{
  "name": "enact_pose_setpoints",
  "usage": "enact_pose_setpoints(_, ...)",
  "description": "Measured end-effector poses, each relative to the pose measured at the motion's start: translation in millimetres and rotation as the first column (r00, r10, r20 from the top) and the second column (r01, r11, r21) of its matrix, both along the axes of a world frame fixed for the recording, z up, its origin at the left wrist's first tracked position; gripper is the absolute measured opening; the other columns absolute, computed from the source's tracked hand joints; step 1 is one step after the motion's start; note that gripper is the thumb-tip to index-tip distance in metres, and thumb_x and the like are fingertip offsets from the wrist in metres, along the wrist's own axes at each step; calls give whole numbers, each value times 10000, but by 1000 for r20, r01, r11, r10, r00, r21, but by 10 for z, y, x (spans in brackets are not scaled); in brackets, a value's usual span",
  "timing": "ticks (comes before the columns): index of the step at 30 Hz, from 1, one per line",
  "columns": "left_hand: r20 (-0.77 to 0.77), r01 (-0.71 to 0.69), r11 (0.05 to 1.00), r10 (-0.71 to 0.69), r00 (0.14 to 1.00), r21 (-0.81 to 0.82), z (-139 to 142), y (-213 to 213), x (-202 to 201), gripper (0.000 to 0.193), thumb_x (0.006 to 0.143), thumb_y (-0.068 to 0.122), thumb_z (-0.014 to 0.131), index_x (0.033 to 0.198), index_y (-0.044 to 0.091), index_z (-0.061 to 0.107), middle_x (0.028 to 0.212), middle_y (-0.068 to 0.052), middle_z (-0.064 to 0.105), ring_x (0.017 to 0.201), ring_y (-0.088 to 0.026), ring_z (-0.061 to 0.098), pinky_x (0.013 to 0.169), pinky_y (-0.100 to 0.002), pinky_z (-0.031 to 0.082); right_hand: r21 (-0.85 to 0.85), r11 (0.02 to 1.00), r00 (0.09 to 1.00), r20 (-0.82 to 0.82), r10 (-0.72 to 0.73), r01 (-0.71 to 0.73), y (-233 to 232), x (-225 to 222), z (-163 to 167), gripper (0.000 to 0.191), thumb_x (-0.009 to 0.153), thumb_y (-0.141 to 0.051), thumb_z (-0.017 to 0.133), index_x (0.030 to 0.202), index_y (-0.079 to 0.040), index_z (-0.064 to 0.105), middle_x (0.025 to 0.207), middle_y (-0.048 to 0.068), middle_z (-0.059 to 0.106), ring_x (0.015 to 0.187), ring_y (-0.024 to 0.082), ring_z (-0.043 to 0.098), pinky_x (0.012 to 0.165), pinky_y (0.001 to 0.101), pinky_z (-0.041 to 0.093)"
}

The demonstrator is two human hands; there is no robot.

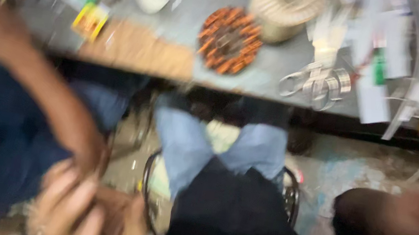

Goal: The person repeatedly cuts small strips of white material with scissors and places them into the slots of a copper-wound stator core. They handle the stator core and scissors multiple times while working at a cluttered workbench.

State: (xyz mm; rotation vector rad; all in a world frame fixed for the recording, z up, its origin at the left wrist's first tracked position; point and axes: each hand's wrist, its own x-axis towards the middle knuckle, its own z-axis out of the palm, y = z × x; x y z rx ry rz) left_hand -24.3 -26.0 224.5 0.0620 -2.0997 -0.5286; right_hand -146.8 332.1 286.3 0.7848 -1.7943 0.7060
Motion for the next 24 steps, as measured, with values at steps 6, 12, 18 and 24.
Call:
enact_pose_setpoints(6, 586, -276, 921, 68, 807, 273, -1697, 277, 222, 395, 953, 192, 723, 1305, 32, 644, 1271, -195, 676, 1173, -353, 653, 1007, -429, 513, -6, 982, 790, 595, -147, 187, -124, -130, -1236, 286, 875, 18, 783, 1143, -52, 711, 1149, 122, 676, 1092, 332, 631, 982, 420, 520)
enact_pose_setpoints(12, 998, -616, 785, 50, -39, -64, -2382, 84, 750, 725, 845, 533, 749, 1412, 130, 542, 1020, -247, 739, 974, -443, 701, 865, -522, 554, 84, 994, 736, 677, -8, -67, -420, 2, -1869, 326, 820, 18, 772, 1135, -56, 732, 1134, 118, 691, 1086, 325, 643, 966, 442, 517)
enact_pose_setpoints(18, 905, -545, 817, 72, 420, 188, -2219, -199, 653, 392, 834, 163, 671, 1211, 74, 612, 1027, -266, 716, 928, -492, 674, 793, -581, 529, 193, 976, 888, 460, 1, -101, -669, -495, -2044, 211, 963, -29, 785, 1161, -92, 747, 1171, 88, 694, 1098, 308, 650, 975, 446, 500)
enact_pose_setpoints(24, 975, -573, 811, 13, 222, 120, -2022, -178, 444, 400, 860, 12, 539, 1257, 45, 571, 970, -300, 702, 943, -481, 688, 847, -573, 534, 376, 910, 960, 141, -241, 173, -772, -980, -2355, 78, 1014, -219, 765, 1089, -204, 783, 1112, -16, 711, 1035, 260, 657, 926, 450, 476)
